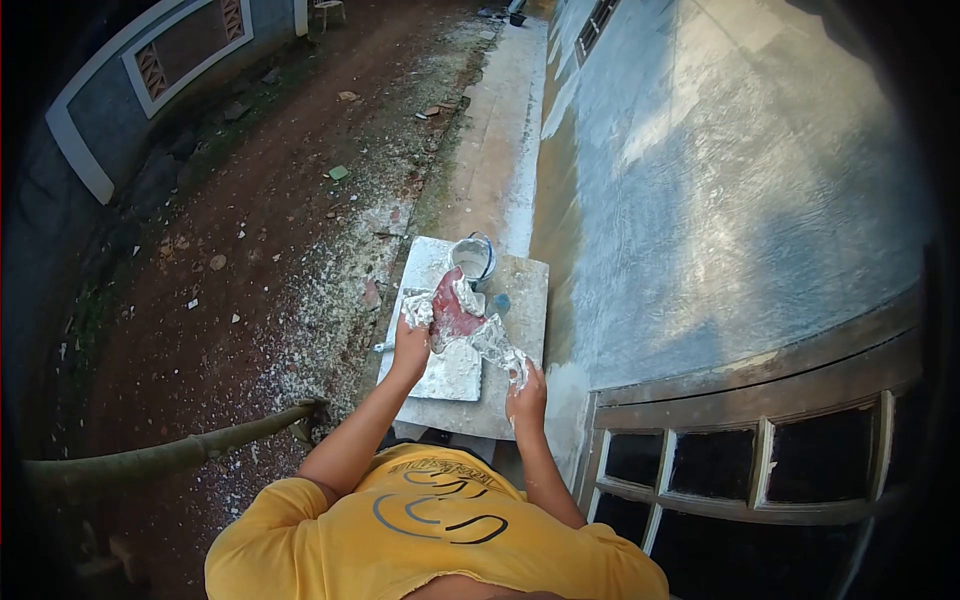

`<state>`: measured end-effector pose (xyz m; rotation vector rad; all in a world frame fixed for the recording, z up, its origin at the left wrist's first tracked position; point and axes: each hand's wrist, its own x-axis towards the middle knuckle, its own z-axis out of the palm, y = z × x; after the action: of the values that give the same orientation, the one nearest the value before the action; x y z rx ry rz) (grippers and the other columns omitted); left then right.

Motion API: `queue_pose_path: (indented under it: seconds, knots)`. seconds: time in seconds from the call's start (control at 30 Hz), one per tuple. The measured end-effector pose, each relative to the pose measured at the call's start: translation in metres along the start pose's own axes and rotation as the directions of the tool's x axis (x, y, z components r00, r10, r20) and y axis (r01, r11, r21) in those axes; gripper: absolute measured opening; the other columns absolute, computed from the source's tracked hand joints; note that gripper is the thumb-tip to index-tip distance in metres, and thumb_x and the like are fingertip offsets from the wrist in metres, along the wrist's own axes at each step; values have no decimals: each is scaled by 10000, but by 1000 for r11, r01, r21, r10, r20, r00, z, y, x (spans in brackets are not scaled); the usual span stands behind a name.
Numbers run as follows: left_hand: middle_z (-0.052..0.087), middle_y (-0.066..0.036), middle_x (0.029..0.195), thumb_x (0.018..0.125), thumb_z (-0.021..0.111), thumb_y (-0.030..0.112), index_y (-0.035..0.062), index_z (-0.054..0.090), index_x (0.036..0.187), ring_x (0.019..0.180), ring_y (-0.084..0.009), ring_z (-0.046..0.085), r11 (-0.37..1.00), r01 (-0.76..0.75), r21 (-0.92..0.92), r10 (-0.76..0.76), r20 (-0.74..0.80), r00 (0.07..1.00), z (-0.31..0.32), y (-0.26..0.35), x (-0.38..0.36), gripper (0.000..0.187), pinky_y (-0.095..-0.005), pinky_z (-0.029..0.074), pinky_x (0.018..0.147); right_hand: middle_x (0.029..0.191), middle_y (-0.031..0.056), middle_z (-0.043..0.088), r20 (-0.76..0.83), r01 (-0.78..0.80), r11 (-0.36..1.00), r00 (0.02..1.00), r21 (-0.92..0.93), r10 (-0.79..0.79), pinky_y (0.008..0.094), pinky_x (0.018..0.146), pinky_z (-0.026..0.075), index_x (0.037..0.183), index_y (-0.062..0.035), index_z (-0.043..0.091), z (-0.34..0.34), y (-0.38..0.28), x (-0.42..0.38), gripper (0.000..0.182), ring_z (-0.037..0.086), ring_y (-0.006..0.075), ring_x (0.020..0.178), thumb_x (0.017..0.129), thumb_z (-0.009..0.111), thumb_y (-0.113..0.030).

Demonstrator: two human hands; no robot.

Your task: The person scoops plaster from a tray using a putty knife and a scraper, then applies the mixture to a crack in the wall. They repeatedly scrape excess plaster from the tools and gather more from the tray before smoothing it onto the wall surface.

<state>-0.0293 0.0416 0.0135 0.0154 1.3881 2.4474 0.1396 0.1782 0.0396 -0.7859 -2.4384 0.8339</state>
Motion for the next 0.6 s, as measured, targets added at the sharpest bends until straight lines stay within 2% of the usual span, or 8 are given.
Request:
queue_pose_path:
  seconds: [0.1, 0.23, 0.3, 0.37, 0.43, 0.5, 0.57, 0.6]
  knots:
    - [537, -81, 1155, 811, 405, -43, 17, 408, 1271, 1026, -161, 517, 998, 33, 52, -33, -1, 999, -1, -8, -2, 464, -281, 407, 882, 1091, 281, 535, 15, -73, 996, 997, -46, 74, 425, 876, 423, 1155, 83, 511, -2, -15, 1, 384, 516, 428, 1012, 859, 556, -158]
    - [538, -100, 1145, 839, 409, -5, 8, 387, 1286, 1002, -167, 523, 939, -149, 309, 121, 109, 987, 7, -4, -9, 447, -286, 424, 858, 1082, 280, 540, 69, -108, 992, 991, -68, 112, 423, 870, 428, 1157, 77, 515, 2, -19, 5, 380, 528, 421, 993, 854, 560, -148]
    - [554, -39, 1040, 852, 457, 12, 46, 449, 1219, 870, -108, 525, 980, 21, 200, -50, 142, 989, 18, 9, -23, 369, -256, 443, 745, 1062, 286, 549, 19, -67, 997, 998, -33, 67, 427, 870, 427, 1140, 78, 529, 4, -21, 7, 372, 532, 424, 986, 838, 572, -135]
    - [555, -56, 1062, 847, 450, 20, 29, 448, 1227, 904, -133, 535, 974, 109, 199, -140, 154, 978, 22, 18, -30, 380, -280, 446, 784, 1051, 287, 554, -4, -61, 998, 998, 3, 61, 429, 871, 425, 1136, 81, 529, 5, -24, 14, 371, 532, 427, 985, 830, 573, -123]
    - [556, -71, 1075, 841, 450, 28, 6, 424, 1249, 931, -152, 541, 888, -216, 407, 96, 297, 950, 17, 6, -31, 410, -288, 450, 794, 1040, 289, 558, -30, -57, 997, 998, 42, 58, 431, 873, 423, 1132, 84, 530, 7, -24, 22, 370, 533, 430, 983, 821, 574, -112]
    - [593, -72, 936, 889, 459, 91, -12, 447, 1208, 839, -149, 544, 875, -287, 390, 168, 312, 935, 19, 1, -33, 336, -268, 450, 753, 1021, 288, 564, -102, 65, 988, 993, 142, -51, 439, 871, 420, 1123, 95, 526, 10, -12, 33, 369, 535, 438, 971, 810, 565, -97]
    - [592, -62, 932, 883, 441, 76, -6, 438, 1226, 828, -134, 543, 926, -146, 347, 70, 223, 972, 22, 8, -40, 353, -269, 448, 738, 1018, 283, 563, -95, 68, 978, 994, 195, -50, 444, 869, 420, 1105, 103, 527, 9, 1, 43, 364, 536, 441, 965, 794, 571, -80]
    - [578, -40, 922, 872, 449, 61, 19, 458, 1202, 797, -111, 529, 932, 267, 243, -295, 84, 952, 7, -11, -33, 333, -271, 443, 704, 1024, 279, 561, -130, 147, 977, 983, 156, -127, 443, 864, 423, 1094, 104, 529, 5, 4, 47, 366, 536, 441, 962, 780, 585, -75]
